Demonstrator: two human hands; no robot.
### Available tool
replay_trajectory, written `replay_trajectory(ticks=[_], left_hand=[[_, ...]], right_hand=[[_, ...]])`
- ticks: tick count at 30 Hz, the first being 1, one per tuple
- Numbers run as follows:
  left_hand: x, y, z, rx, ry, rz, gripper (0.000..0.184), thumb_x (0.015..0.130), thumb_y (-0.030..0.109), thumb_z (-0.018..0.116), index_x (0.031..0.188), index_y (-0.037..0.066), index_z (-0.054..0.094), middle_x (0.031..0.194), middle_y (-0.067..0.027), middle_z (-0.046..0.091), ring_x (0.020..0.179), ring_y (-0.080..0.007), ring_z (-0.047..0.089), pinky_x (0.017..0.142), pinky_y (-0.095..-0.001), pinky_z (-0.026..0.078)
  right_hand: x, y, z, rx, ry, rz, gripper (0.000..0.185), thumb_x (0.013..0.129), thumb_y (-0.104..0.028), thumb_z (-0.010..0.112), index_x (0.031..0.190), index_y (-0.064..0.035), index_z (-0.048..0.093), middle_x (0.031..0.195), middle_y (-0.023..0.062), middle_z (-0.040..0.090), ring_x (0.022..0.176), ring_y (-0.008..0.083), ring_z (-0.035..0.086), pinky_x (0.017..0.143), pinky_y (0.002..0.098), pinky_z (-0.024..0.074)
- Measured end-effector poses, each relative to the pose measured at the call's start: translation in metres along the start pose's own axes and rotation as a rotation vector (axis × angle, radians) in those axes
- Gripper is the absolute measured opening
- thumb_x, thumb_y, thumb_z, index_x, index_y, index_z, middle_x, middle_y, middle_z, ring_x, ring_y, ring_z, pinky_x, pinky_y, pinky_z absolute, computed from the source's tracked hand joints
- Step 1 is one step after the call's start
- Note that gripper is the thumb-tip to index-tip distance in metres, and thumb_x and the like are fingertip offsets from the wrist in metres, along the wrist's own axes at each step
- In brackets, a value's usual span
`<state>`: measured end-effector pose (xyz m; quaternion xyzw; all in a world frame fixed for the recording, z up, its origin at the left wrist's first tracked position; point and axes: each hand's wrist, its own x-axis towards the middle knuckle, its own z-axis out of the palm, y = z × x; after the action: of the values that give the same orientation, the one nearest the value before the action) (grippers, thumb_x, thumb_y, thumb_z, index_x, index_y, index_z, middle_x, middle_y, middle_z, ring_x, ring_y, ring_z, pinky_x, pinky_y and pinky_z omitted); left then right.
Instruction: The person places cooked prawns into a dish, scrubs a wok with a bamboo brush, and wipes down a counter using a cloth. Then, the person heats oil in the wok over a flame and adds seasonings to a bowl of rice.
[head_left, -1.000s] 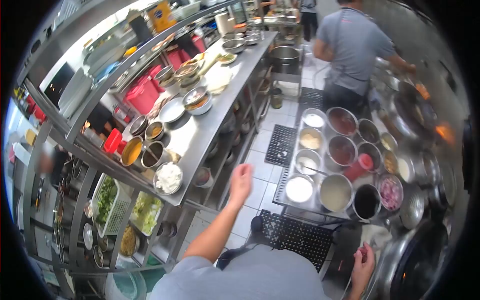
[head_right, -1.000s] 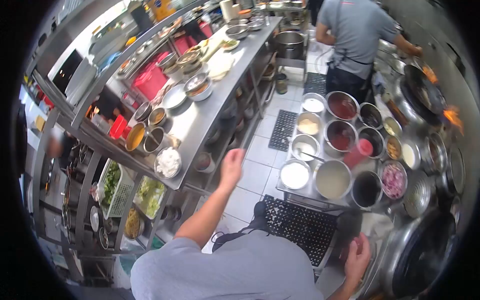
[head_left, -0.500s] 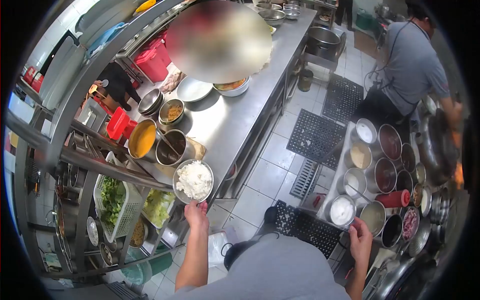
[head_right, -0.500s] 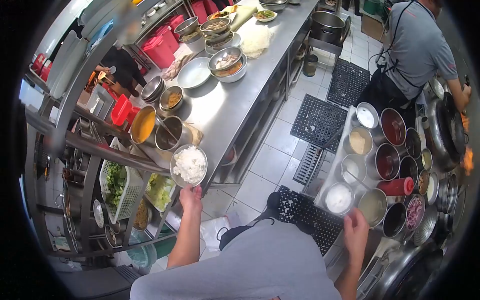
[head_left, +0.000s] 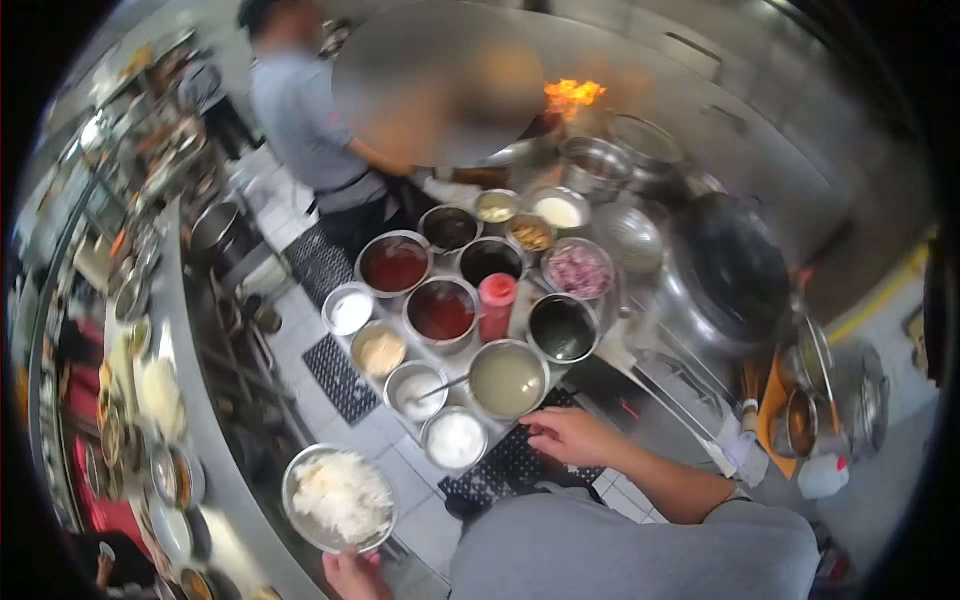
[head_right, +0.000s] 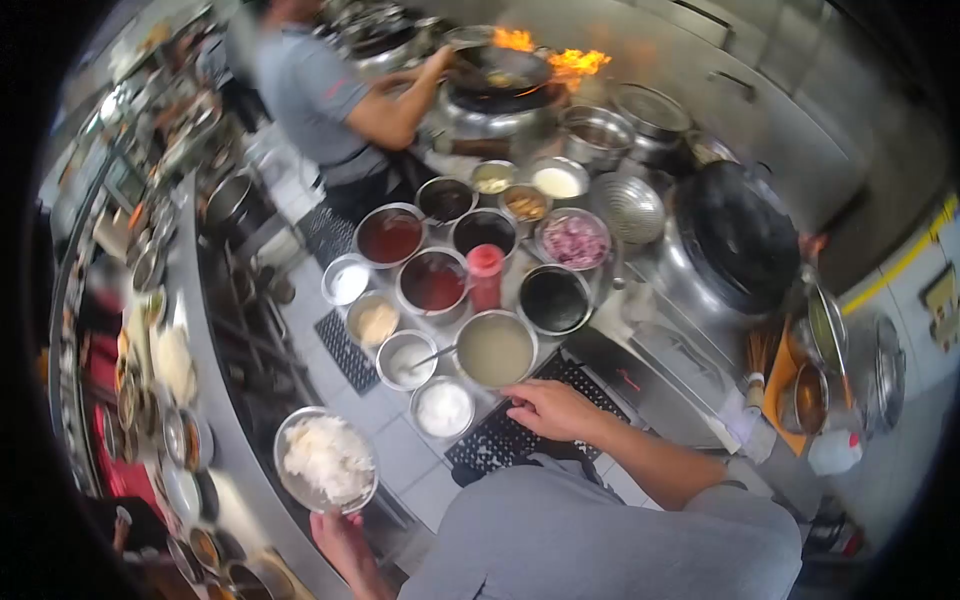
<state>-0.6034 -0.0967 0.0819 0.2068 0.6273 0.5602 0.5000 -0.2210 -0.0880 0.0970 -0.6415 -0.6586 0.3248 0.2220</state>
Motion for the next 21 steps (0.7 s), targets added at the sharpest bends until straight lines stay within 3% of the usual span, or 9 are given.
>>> replay_trajectory(ticks=[2,3,5,7,11,13,16,19,21], left_hand=[[0.002,0.012,0.076,0.026,-0.197,-0.008,0.023,0.088,0.007,0.055,0.111,0.003,0.057,0.091,-0.0055,0.065,0.064,-0.0102,0.060,0.054,-0.0209,0.050],[0.008,0.007,0.103,0.070,-0.348,-0.034,0.028,0.086,0.007,0.056,0.113,0.001,0.056,0.097,-0.0094,0.066,0.070,-0.0151,0.064,0.056,-0.0251,0.054],[-0.003,0.005,0.189,0.040,-0.536,-0.088,0.022,0.088,0.007,0.056,0.109,0.000,0.056,0.095,-0.0118,0.066,0.065,-0.0173,0.064,0.058,-0.0273,0.056],[-0.017,-0.009,0.275,0.102,-0.751,-0.154,0.016,0.088,0.008,0.056,0.104,0.004,0.057,0.091,-0.0053,0.061,0.071,-0.0137,0.063,0.060,-0.0278,0.056],[-0.052,-0.078,0.453,0.052,-0.994,-0.306,0.019,0.090,0.005,0.054,0.108,0.000,0.056,0.097,-0.0098,0.064,0.077,-0.0171,0.065,0.067,-0.0295,0.060],[-0.071,-0.115,0.533,0.079,-1.023,-0.283,0.018,0.090,0.007,0.054,0.107,0.000,0.054,0.095,-0.0114,0.064,0.076,-0.0179,0.065,0.068,-0.0292,0.060],[-0.068,-0.186,0.632,0.178,-0.960,-0.246,0.015,0.088,0.006,0.052,0.100,-0.001,0.050,0.089,-0.0124,0.060,0.066,-0.0202,0.063,0.057,-0.0311,0.058],[-0.063,-0.236,0.692,0.301,-0.817,-0.182,0.017,0.087,0.007,0.053,0.102,-0.002,0.051,0.091,-0.0156,0.060,0.066,-0.0251,0.063,0.055,-0.0344,0.056],[-0.047,-0.276,0.725,0.289,-0.871,-0.210,0.022,0.086,0.007,0.055,0.105,-0.002,0.050,0.090,-0.0169,0.060,0.067,-0.0280,0.064,0.054,-0.0372,0.055]], right_hand=[[-0.022,0.028,-0.017,0.045,0.061,0.051,0.036,0.089,-0.022,0.064,0.120,-0.0039,0.061,0.100,0.0152,0.067,0.089,0.0307,0.066,0.076,0.0389,0.0524],[-0.034,0.044,-0.025,0.063,0.084,0.071,0.036,0.090,-0.022,0.064,0.121,-0.0044,0.061,0.099,0.0146,0.067,0.088,0.0301,0.066,0.076,0.0386,0.0526],[-0.065,0.074,-0.036,0.121,0.172,0.159,0.036,0.090,-0.023,0.065,0.120,-0.0051,0.062,0.098,0.0136,0.069,0.086,0.0278,0.068,0.076,0.0373,0.0535],[-0.094,0.102,-0.057,0.161,0.228,0.230,0.036,0.089,-0.024,0.065,0.120,-0.0046,0.062,0.098,0.0133,0.069,0.085,0.0271,0.068,0.076,0.0366,0.0538],[-0.146,0.152,-0.089,0.290,0.326,0.464,0.038,0.088,-0.024,0.067,0.121,-0.0059,0.062,0.099,0.0122,0.070,0.086,0.0248,0.069,0.077,0.0350,0.0540],[-0.167,0.186,-0.096,0.272,0.369,0.554,0.039,0.088,-0.023,0.068,0.123,-0.0071,0.062,0.101,0.0109,0.071,0.086,0.0218,0.069,0.078,0.0332,0.0544],[-0.192,0.217,-0.106,0.314,0.420,0.567,0.039,0.087,-0.024,0.068,0.122,-0.0067,0.062,0.099,0.0135,0.071,0.087,0.0256,0.070,0.077,0.0362,0.0546],[-0.214,0.235,-0.109,0.344,0.450,0.610,0.040,0.085,-0.022,0.070,0.120,-0.0039,0.062,0.096,0.0133,0.072,0.083,0.0266,0.070,0.076,0.0365,0.0547],[-0.222,0.250,-0.111,0.352,0.443,0.601,0.039,0.085,-0.020,0.070,0.119,-0.0027,0.062,0.096,0.0127,0.072,0.081,0.0252,0.070,0.075,0.0351,0.0547]])
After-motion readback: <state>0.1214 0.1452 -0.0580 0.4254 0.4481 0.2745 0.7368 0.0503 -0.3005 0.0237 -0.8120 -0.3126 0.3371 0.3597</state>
